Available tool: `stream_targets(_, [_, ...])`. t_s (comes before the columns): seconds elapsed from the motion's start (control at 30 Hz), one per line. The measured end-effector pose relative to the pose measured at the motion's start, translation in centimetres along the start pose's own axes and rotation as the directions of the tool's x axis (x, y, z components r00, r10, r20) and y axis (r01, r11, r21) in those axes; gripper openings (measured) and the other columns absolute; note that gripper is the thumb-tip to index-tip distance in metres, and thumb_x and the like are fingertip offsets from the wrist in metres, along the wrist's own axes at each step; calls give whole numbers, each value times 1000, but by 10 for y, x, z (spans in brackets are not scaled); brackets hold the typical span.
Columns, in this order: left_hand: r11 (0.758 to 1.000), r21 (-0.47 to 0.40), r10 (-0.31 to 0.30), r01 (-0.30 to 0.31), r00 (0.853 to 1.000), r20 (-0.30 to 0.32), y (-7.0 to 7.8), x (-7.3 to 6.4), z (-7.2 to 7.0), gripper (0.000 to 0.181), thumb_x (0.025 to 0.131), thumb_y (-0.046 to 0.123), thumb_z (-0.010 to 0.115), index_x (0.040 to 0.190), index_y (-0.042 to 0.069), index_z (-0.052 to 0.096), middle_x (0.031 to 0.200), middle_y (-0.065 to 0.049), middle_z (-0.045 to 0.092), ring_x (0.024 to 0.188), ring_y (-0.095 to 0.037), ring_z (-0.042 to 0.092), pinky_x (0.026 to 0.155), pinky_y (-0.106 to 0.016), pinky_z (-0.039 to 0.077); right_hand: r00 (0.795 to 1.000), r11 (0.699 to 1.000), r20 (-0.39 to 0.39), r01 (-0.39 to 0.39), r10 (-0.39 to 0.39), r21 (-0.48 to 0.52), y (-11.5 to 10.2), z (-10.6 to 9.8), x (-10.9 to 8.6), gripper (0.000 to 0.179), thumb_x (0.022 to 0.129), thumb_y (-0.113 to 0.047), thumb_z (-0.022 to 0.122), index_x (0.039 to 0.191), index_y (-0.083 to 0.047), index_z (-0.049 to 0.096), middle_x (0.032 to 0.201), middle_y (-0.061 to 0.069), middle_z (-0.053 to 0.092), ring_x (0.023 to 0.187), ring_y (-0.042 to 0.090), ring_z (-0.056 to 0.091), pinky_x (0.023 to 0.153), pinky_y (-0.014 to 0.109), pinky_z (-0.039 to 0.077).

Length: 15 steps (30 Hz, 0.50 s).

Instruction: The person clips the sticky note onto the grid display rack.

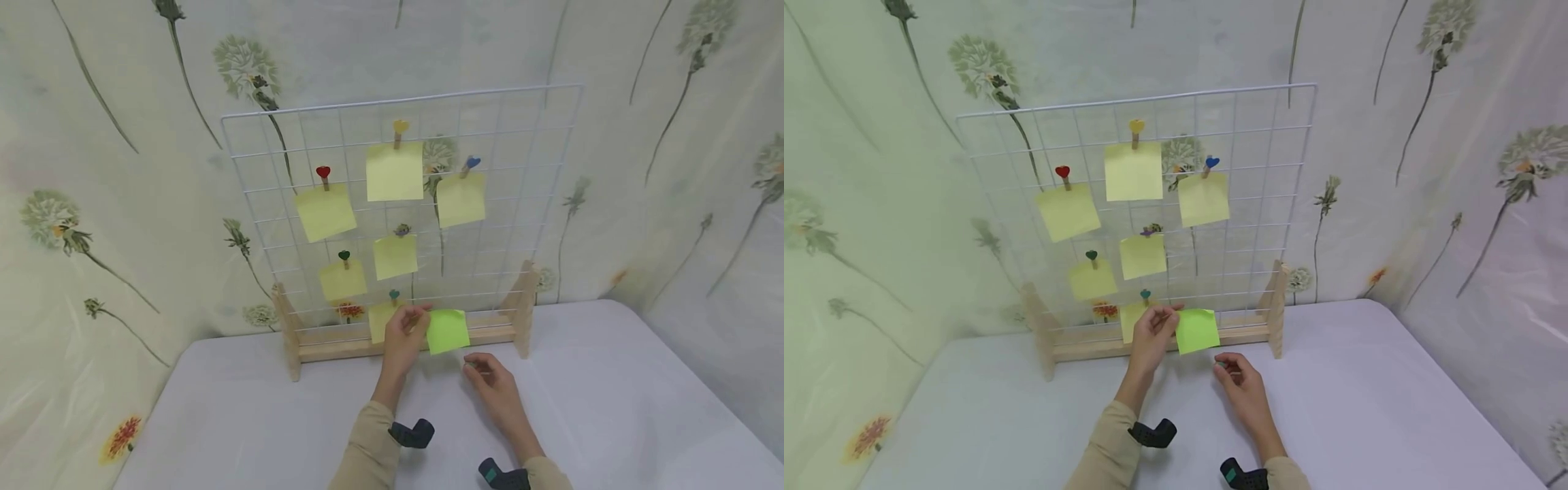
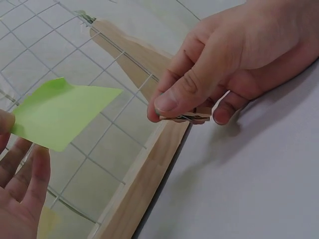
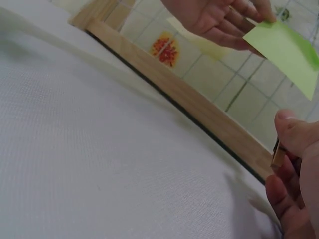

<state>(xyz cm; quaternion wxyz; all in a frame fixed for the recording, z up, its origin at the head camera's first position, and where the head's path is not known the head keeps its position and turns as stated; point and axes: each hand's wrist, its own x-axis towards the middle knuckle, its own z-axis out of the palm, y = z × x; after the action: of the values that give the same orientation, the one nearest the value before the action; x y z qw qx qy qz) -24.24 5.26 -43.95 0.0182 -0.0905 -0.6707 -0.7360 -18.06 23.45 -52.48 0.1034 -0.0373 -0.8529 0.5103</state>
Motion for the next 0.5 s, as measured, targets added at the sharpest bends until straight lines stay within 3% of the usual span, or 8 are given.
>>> stream_targets(0.13, [1000, 23, 11, -11, 1000, -4, 10, 2, 3, 14, 93, 15, 58, 101, 4, 60, 119, -4, 66, 115, -20, 59, 101, -42, 44, 1000, 1000, -4, 2, -2, 6, 1, -1, 1, 33, 91, -44, 57, 116, -23, 59, 114, -6, 64, 101, 6, 56, 85, 22, 48])
stream_targets(0.33, [1000, 21, 4, -4, 1000, -23, 0, 13, 7, 13, 91, 22, 61, 99, 11, 61, 117, 6, 67, 115, -16, 59, 99, -41, 46, 1000, 999, -5, 13, -13, 48, 0, -1, 0, 30, 90, -41, 59, 114, -22, 59, 113, -4, 64, 100, 4, 56, 83, 20, 49])
stream_targets(0.5, [999, 30, 30, -29, 999, -34, 0, 17, 9, 10, 89, 24, 64, 95, 16, 61, 112, 10, 67, 113, -13, 60, 96, -38, 48, 999, 997, -3, 38, -38, 74, -1, 1, -1, 30, 90, -36, 61, 115, -19, 59, 115, -1, 64, 102, 3, 55, 85, 19, 49])
